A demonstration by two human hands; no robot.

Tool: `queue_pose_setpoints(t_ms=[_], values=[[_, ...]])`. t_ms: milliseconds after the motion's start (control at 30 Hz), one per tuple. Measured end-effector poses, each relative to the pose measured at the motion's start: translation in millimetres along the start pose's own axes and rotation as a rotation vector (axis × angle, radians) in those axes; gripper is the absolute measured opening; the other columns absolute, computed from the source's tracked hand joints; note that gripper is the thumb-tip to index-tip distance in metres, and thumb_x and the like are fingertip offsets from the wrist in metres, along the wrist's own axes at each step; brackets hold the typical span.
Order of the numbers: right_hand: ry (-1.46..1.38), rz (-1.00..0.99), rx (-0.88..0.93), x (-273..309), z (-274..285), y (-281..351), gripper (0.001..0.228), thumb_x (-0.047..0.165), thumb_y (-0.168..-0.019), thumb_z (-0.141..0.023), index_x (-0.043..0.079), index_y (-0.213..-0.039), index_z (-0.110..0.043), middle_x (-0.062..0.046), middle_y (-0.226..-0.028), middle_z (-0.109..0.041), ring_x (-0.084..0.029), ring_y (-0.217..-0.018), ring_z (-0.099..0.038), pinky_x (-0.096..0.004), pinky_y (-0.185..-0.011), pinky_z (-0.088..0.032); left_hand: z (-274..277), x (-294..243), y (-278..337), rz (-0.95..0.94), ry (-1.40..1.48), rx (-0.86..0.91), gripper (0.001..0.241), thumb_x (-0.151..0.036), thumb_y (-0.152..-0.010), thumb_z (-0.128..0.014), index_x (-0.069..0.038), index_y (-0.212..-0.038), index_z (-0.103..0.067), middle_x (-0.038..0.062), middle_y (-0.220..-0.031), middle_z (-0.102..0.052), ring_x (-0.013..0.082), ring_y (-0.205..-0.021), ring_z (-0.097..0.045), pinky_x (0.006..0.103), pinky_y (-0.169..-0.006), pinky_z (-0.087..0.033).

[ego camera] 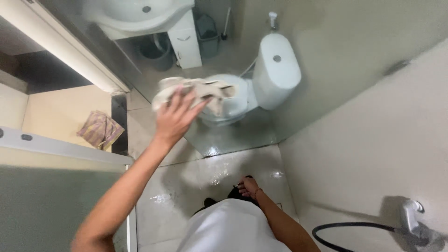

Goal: The person wipes a glass shower door with a cloth, moving the cloth in repeated strokes across the surface. The person adjusts the cloth and continues wiping different sections of the door.

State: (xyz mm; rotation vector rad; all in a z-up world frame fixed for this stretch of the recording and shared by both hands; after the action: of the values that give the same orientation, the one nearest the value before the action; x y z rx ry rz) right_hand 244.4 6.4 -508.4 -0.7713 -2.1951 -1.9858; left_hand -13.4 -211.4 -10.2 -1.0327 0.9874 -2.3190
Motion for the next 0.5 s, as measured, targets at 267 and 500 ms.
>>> queue_pose_setpoints(t_ms=[267, 500], values=[[0.079, -0.026, -0.082, -1, 18, 12, 0.042, 0.043, -0.095, -0.061, 0.01, -0.12, -0.064, -0.01, -0.1, -0.075, -0.023, -0.079, -0.073, -0.035, -0.063, -0.064, -42, -16, 41, 0.334, -0.17, -0.228, 0.04, -0.056, -0.108, -0.043, -0.029, -0.095, -0.068, 0.014, -0.093, -0.059, 0.0773, -0.127, -0.036, 0.0869, -0.102, -0.022], [-0.072, -0.077, -0.079, -1, 48, 0, 0.039, 0.043, -0.093, -0.062, 0.012, -0.116, -0.065, -0.01, -0.097, -0.074, -0.023, -0.073, -0.073, -0.035, -0.062, -0.063, -92, -74, 14, 0.312, -0.136, -0.322, 0.044, -0.051, -0.107, -0.041, -0.025, -0.093, -0.073, 0.015, -0.1, -0.058, 0.0792, -0.13, -0.03, 0.0865, -0.101, -0.021]])
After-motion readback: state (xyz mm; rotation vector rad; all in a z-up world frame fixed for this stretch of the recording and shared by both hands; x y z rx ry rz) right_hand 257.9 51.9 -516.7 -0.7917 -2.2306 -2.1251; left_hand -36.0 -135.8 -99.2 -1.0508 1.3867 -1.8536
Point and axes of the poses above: each hand's wrist, its own y-axis away from the middle knuckle, its own z-axis out of the back of the hand, x = y × z, the point moved 4 cm from there along -y, towards the middle knuckle
